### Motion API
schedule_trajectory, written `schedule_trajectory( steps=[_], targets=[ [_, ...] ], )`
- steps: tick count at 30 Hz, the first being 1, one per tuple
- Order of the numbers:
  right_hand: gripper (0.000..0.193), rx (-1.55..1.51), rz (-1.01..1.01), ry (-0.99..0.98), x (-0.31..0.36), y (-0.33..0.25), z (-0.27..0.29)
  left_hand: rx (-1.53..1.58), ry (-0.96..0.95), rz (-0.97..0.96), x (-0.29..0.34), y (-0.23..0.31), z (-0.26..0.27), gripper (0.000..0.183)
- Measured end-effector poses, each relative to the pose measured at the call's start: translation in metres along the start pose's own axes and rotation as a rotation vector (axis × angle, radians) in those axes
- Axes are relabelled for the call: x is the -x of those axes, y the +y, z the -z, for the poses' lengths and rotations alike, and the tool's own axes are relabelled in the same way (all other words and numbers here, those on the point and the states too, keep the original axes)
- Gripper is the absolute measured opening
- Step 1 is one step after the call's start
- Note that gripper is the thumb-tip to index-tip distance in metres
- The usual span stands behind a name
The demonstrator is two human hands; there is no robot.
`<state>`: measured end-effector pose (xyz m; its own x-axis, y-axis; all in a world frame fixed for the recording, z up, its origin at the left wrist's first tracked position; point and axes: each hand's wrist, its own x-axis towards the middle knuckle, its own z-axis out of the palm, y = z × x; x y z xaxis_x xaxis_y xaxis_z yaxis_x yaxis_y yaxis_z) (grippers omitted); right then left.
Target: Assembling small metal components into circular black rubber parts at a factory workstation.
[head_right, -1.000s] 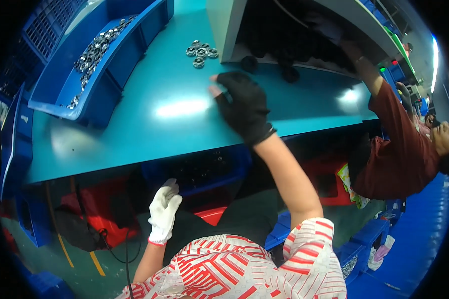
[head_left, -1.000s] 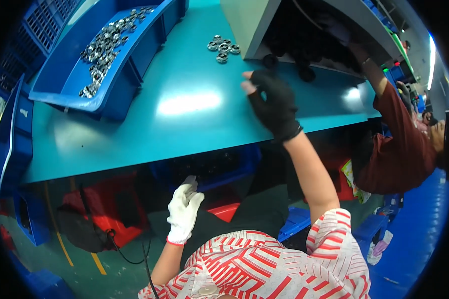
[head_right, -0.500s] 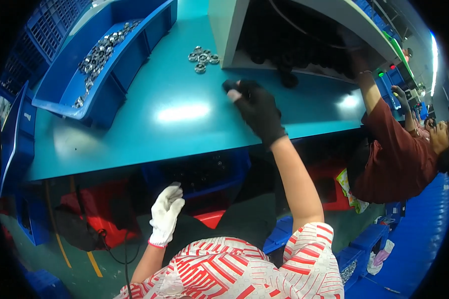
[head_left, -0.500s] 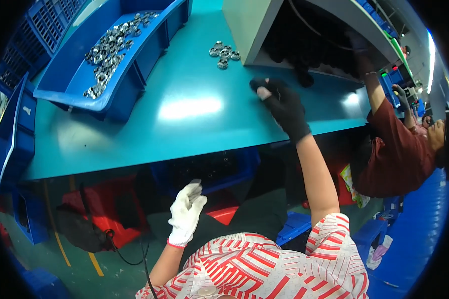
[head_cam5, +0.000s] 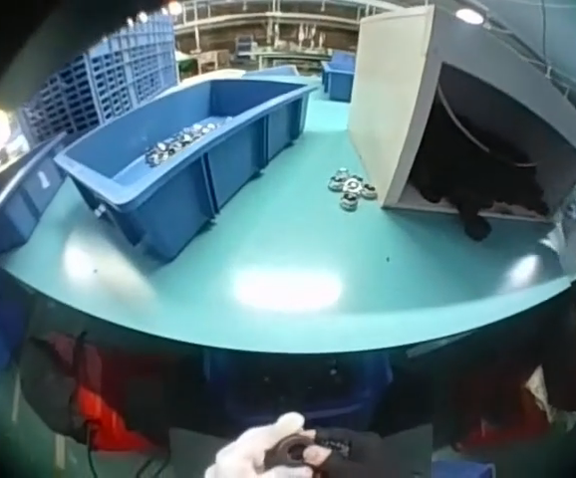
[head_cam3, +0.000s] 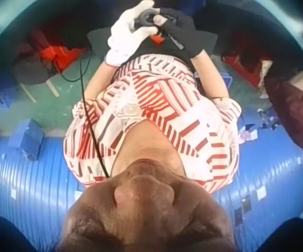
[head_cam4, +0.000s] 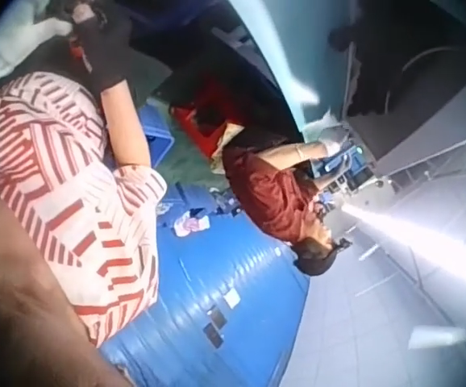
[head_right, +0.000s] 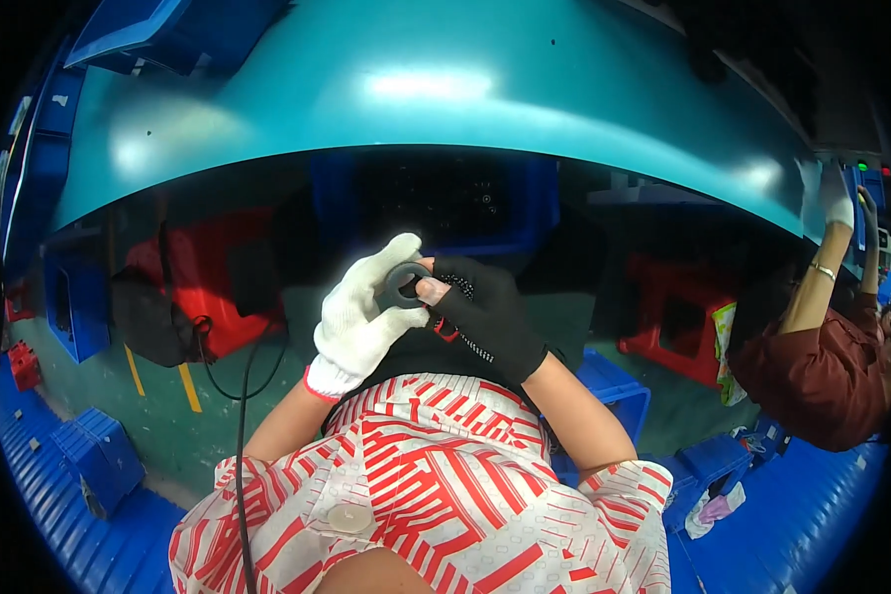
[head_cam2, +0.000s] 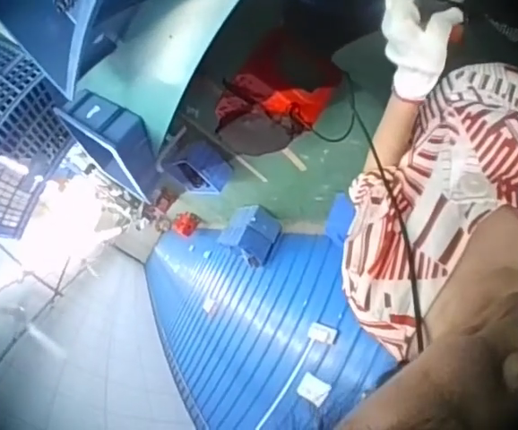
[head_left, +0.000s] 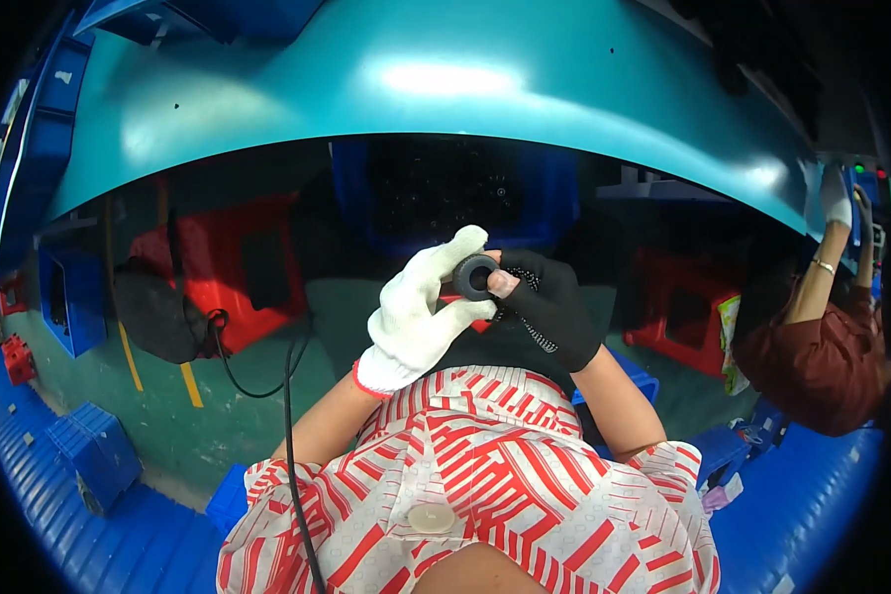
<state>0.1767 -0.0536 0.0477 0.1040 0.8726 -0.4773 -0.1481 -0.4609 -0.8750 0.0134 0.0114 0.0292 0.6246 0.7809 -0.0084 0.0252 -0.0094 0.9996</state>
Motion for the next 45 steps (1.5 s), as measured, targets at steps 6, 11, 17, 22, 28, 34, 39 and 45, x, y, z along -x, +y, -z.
schedule_trajectory(
  steps=[6,11,17,22,28,34,39,45],
  targets=[
    [0.034,-0.053,0.040,0.002,-0.002,0.009,-0.006,-0.003,0.010,0.019,0.005,-0.008,0.002,0.065],
    [0.034,-0.031,0.058,0.017,-0.006,0.013,-0.007,0.179,0.050,0.107,0.006,-0.006,-0.002,0.062],
    [0.033,0.369,0.461,0.119,-0.013,0.022,-0.006,0.585,0.052,0.442,0.000,-0.015,0.004,0.043],
    [0.026,0.797,0.740,0.174,-0.015,-0.007,0.005,0.541,0.124,0.480,0.003,-0.020,0.011,0.035],
    [0.019,0.931,1.019,0.594,-0.078,-0.108,0.061,0.805,0.115,0.473,0.003,-0.032,0.015,0.032],
    [0.033,1.218,0.901,0.800,-0.180,-0.154,0.100,0.862,0.203,0.498,0.004,-0.030,0.018,0.032],
    [0.032,1.331,0.755,0.687,-0.183,-0.171,0.108,0.739,0.212,0.405,-0.003,-0.019,0.026,0.045],
    [0.026,1.159,1.035,0.389,-0.142,-0.131,0.092,0.781,0.264,0.387,-0.003,-0.024,0.027,0.039]
  ],
)
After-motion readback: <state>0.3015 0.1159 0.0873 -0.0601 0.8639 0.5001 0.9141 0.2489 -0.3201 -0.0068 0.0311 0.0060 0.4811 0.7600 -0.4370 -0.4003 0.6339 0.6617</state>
